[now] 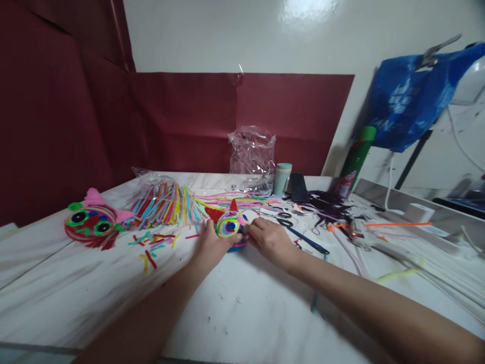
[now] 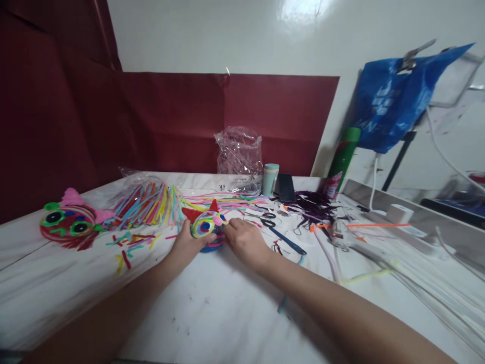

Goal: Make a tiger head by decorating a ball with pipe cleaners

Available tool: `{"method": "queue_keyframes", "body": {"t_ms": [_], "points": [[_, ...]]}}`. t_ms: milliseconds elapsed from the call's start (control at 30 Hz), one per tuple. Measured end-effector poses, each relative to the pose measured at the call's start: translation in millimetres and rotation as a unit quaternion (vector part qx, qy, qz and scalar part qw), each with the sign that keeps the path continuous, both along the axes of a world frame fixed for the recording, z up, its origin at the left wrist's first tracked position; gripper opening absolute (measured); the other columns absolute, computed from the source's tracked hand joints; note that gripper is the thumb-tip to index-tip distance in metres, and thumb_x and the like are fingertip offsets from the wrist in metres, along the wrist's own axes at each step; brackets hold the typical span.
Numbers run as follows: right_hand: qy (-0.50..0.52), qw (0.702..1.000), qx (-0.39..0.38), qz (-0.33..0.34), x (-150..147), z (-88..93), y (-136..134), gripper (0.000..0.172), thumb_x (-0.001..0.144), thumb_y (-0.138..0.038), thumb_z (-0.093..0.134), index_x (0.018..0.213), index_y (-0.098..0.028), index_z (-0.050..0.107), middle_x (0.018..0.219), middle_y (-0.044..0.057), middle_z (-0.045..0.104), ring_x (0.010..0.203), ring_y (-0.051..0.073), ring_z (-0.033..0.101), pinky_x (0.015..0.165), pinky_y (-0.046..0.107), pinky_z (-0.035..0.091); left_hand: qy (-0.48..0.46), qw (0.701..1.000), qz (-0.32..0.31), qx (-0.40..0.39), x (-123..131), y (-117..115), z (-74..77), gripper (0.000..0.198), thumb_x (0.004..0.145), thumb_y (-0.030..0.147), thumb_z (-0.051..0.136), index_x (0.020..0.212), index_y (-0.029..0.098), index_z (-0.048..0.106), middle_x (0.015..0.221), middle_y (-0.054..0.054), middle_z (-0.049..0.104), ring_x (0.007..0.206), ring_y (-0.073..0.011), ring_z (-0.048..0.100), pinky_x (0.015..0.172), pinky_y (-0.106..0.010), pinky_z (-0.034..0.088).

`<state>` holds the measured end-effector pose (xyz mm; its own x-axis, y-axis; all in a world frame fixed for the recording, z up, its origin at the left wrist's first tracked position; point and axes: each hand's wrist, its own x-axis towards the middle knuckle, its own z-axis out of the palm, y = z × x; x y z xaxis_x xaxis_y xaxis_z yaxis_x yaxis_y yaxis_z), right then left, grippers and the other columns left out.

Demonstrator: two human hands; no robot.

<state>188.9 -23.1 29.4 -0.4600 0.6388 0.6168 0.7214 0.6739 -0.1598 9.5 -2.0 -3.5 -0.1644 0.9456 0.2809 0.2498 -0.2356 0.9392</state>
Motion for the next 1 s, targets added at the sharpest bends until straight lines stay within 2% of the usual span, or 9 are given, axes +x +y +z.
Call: {"method": "queue_keyframes", "body": {"t_ms": [133, 300, 433, 533, 667, 800, 900, 1000], "points": [[0.133, 0.988, -0.076, -0.022, 20.0, -1.3, -1.2, 0.012, 0.08, -0.019, 0.049, 0.073, -0.017, 0.059, 0.073, 0.005, 0.058, 0.065, 0.015, 0.051, 0.06, 0.026, 0.038, 0.004, 1.0, 0.006, 0.0, 0.7, 0.0, 0.3, 0.06, 0.048, 0.037, 0.081, 0.095, 0.019, 0.05, 0.094, -0.005, 0.061, 0.092, -0.0237, 0.059, 0.08, -0.034, 0.045], [0.292, 0.927, -0.234, -0.024, 48.6, 2.4, -2.7, 0.027, 0.082, -0.034, 0.042, 0.078, -0.014, 0.06, 0.061, 0.002, 0.055, 0.046, 0.01, 0.045, 0.043, 0.023, 0.036, -0.006, 1.0, -0.007, -0.013, 1.8, -3.0, 6.1, 0.06, 0.05, 0.037, 0.081, 0.099, 0.019, 0.05, 0.096, -0.006, 0.062, 0.093, -0.0241, 0.06, 0.081, -0.034, 0.047], [0.355, 0.88, -0.316, -0.007, 68.8, 6.4, -11.7, 0.032, 0.075, -0.042, 0.05, 0.082, -0.013, 0.064, 0.066, 0.003, 0.058, 0.047, 0.009, 0.046, 0.045, 0.024, 0.038, 0.019, 0.999, 0.003, -0.035, 3.6, -6.6, 14.5, 0.061, 0.051, 0.04, 0.079, 0.1, 0.018, 0.05, 0.096, -0.006, 0.063, 0.094, -0.0252, 0.06, 0.082, -0.035, 0.047], [0.383, 0.862, -0.332, -0.022, 91.4, 8.4, -13.5, 0.032, 0.07, -0.043, 0.056, 0.081, -0.014, 0.065, 0.065, 0.002, 0.057, 0.05, 0.009, 0.046, 0.048, 0.024, 0.039, 0.041, 0.998, -0.002, -0.052, 5.0, -8.2, 20.1, 0.061, 0.054, 0.043, 0.076, 0.103, 0.019, 0.049, 0.097, -0.006, 0.063, 0.094, -0.0257, 0.061, 0.082, -0.035, 0.047], [0.399, 0.86, -0.305, -0.084, 135.7, 9.7, -6.1, 0.028, 0.069, -0.039, 0.057, 0.08, -0.014, 0.064, 0.068, 0.001, 0.057, 0.052, 0.008, 0.045, 0.05, 0.023, 0.037, 0.088, 0.994, 0.002, -0.064, 5.0, -7.3, 22.7, 0.059, 0.059, 0.049, 0.071, 0.105, 0.021, 0.046, 0.101, -0.006, 0.062, 0.096, -0.0264, 0.06, 0.083, -0.038, 0.046], [0.359, 0.869, -0.3, -0.163, 172.7, 5.6, 0.8, 0.02, 0.074, -0.03, 0.056, 0.075, -0.013, 0.065, 0.065, 0.001, 0.059, 0.052, 0.009, 0.045, 0.048, 0.022, 0.035, 0.106, 0.992, 0.012, -0.063, 3.3, -4.4, 21.5, 0.057, 0.057, 0.053, 0.071, 0.099, 0.021, 0.048, 0.097, -0.006, 0.063, 0.093, -0.0273, 0.061, 0.079, -0.038, 0.047], [0.303, 0.875, -0.316, -0.208, 183.8, -2.2, 8.0, 0.018, 0.081, -0.023, 0.054, 0.076, -0.011, 0.065, 0.066, 0.002, 0.06, 0.055, 0.01, 0.05, 0.051, 0.022, 0.04, 0.105, 0.992, 0.011, -0.063, 3.1, -4.0, 22.1, 0.059, 0.057, 0.053, 0.071, 0.1, 0.021, 0.047, 0.095, -0.006, 0.063, 0.092, -0.027, 0.061, 0.076, -0.036, 0.048], [0.24, 0.88, -0.335, -0.237, 183.4, -12.8, 22.8, 0.018, 0.088, -0.027, 0.053, 0.092, -0.012, 0.062, 0.085, 0.004, 0.063, 0.071, 0.013, 0.059, 0.063, 0.028, 0.049, 0.132, 0.989, 0.015, -0.064, 4.0, -5.7, 25.5, 0.054, 0.059, 0.053, 0.069, 0.096, 0.021, 0.046, 0.093, -0.005, 0.063, 0.089, -0.0262, 0.061, 0.073, -0.034, 0.048]]}}
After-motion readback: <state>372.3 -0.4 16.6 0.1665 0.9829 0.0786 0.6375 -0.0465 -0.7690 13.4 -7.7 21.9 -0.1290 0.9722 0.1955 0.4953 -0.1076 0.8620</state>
